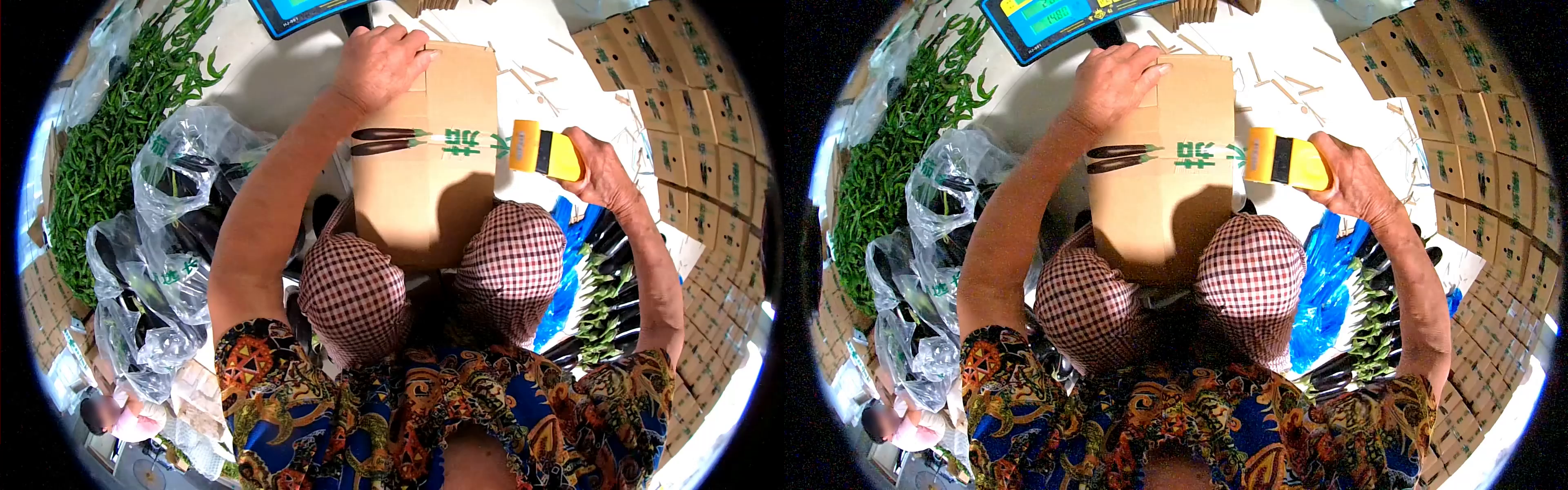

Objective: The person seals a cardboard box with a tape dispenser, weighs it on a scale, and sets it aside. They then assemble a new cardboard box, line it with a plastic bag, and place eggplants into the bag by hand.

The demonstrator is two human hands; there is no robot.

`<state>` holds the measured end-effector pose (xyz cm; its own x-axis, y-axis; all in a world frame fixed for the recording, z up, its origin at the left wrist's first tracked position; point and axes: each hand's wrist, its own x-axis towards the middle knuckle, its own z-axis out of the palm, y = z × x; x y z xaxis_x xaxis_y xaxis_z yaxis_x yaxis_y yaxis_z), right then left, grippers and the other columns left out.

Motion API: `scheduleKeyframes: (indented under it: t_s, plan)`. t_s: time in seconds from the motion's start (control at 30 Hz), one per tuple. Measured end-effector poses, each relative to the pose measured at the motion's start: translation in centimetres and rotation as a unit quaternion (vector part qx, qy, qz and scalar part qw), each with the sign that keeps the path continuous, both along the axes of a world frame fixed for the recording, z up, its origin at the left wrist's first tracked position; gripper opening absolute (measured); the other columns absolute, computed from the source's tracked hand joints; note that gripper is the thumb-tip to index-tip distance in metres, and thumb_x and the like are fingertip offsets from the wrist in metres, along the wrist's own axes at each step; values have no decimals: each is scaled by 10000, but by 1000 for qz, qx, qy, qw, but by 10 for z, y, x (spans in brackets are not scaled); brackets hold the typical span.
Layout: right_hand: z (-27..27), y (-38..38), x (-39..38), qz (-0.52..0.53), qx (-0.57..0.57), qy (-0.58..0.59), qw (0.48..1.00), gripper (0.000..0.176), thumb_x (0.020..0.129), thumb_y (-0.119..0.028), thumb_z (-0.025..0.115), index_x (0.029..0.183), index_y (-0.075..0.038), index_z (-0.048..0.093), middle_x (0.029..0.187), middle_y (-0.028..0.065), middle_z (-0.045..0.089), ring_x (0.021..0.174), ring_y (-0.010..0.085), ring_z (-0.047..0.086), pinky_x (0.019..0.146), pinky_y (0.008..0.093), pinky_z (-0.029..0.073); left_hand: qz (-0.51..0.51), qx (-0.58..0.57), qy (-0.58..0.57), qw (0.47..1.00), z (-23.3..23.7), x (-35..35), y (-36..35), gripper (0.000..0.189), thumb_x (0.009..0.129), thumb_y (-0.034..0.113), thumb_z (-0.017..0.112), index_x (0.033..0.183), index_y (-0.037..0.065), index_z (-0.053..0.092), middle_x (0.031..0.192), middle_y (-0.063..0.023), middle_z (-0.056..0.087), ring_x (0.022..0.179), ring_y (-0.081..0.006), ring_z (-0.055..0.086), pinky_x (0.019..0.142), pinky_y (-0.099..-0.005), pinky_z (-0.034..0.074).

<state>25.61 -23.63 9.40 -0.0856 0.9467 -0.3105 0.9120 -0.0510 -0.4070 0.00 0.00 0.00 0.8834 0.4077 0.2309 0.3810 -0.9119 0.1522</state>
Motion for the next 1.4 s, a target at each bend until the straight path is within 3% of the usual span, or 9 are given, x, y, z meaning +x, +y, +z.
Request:
scheduleKeyframes:
  t_s: [0.1,0.23,0.3,0.33,0.43,0.7,0.93,1.3,1.4]
  plan:
    - [-46,-11,-3,-14,38,63,997,357,733,-176,667,999,-67,456,823,146,600,772,357,623,685,416,517,7,10,-7,1000,10,-21,7,246,829,243,593,1022,100,646,1102,-28,612,961,-237,584,757,-352,456]
    - [-63,2,-10,-19,19,39,999,362,731,-175,661,983,-66,424,819,147,570,759,348,620,684,419,522,115,-98,-285,946,-20,-14,21,255,868,303,564,1050,131,609,950,-43,610,864,-210,593,744,-332,449]
    - [-73,4,-13,-30,27,49,998,365,730,-182,653,986,-64,422,834,151,572,766,346,620,687,414,525,224,-382,-407,799,-47,-43,12,320,911,349,513,1126,117,561,947,-57,606,866,-196,591,778,-327,449]
    - [-76,3,-13,-35,34,58,997,370,724,-181,654,986,-62,421,830,155,572,767,349,620,687,415,524,271,-624,-426,597,-54,-61,-11,385,940,379,470,1187,91,536,1011,-76,603,918,-197,588,833,-339,454]
    - [-77,-6,-12,-54,41,70,995,385,706,-175,657,985,-56,419,818,168,572,775,359,618,688,422,523,272,-823,-299,400,-106,-76,-67,554,965,467,351,1275,23,469,1167,-104,572,1040,-206,563,915,-375,445]
    - [-5,-10,-29,-61,0,14,998,435,652,-72,676,1012,-40,436,802,191,587,775,389,626,681,438,527,202,-893,-305,260,-111,-57,-92,586,965,478,328,1299,9,441,1204,-112,554,1060,-216,557,921,-375,448]
    - [36,14,-71,-46,-9,-72,996,292,702,-78,656,873,-52,421,626,136,579,549,272,604,565,382,518,182,-879,-305,318,-97,-78,-81,614,965,488,309,1320,-3,416,1237,-118,538,1078,-224,552,926,-375,450]
    - [17,127,-178,29,-17,-54,998,385,671,-72,584,1029,52,516,778,216,646,761,338,655,697,413,521,176,-795,-243,527,-34,-131,-26,592,978,472,256,1358,41,398,1243,-122,545,1036,-192,581,859,-315,476]
    - [14,144,-188,59,-29,-46,997,399,683,-99,577,1041,66,513,775,241,642,763,369,646,704,422,515,228,-600,-186,744,-34,-128,-18,540,974,449,293,1319,70,462,1183,-118,582,989,-164,595,822,-297,485]
